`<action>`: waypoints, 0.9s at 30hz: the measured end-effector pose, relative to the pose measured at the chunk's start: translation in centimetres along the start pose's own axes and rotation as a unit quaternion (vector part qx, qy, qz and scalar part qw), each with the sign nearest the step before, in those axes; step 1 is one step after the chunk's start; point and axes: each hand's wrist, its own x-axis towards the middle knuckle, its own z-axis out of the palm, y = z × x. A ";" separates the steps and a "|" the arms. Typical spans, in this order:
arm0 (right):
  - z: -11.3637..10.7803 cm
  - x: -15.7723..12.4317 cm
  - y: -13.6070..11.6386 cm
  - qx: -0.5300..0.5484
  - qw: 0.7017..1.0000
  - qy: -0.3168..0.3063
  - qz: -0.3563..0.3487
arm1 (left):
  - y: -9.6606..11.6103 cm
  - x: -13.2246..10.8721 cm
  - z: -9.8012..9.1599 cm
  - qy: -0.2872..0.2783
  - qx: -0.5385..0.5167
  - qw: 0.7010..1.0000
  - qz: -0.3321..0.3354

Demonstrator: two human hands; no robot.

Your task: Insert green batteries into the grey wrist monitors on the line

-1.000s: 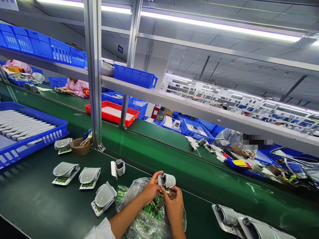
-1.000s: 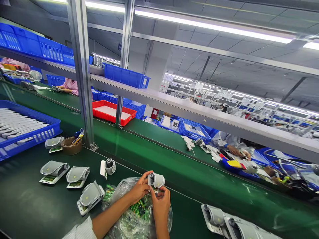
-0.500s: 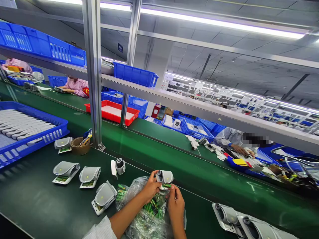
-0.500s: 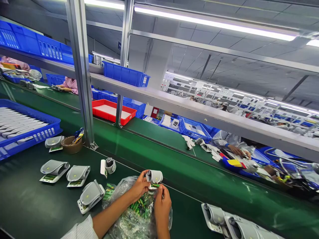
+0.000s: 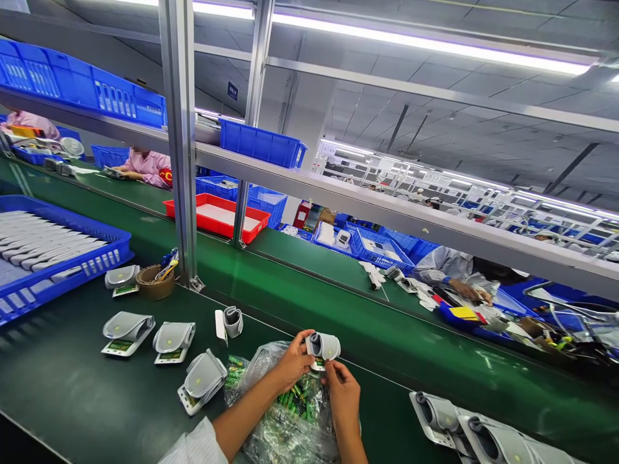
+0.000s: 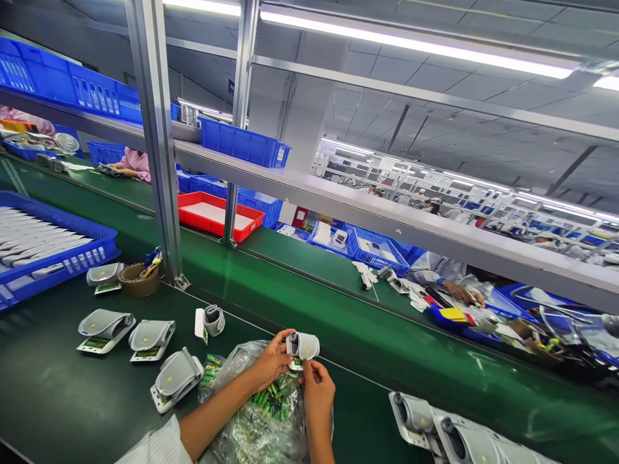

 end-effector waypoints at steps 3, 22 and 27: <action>0.2 -0.1 -0.3 0.006 1.000 0.007 0.007 | 0.1 -0.1 0.0 -0.003 0.016 1.000 -0.004; 0.6 -2.8 0.1 -0.097 0.965 -0.203 -0.139 | 7.3 -15.9 0.3 0.165 0.289 0.929 0.162; 1.5 -4.9 -0.2 -0.323 0.861 -0.265 -0.290 | 12.9 -26.8 -6.9 0.237 0.452 0.859 0.030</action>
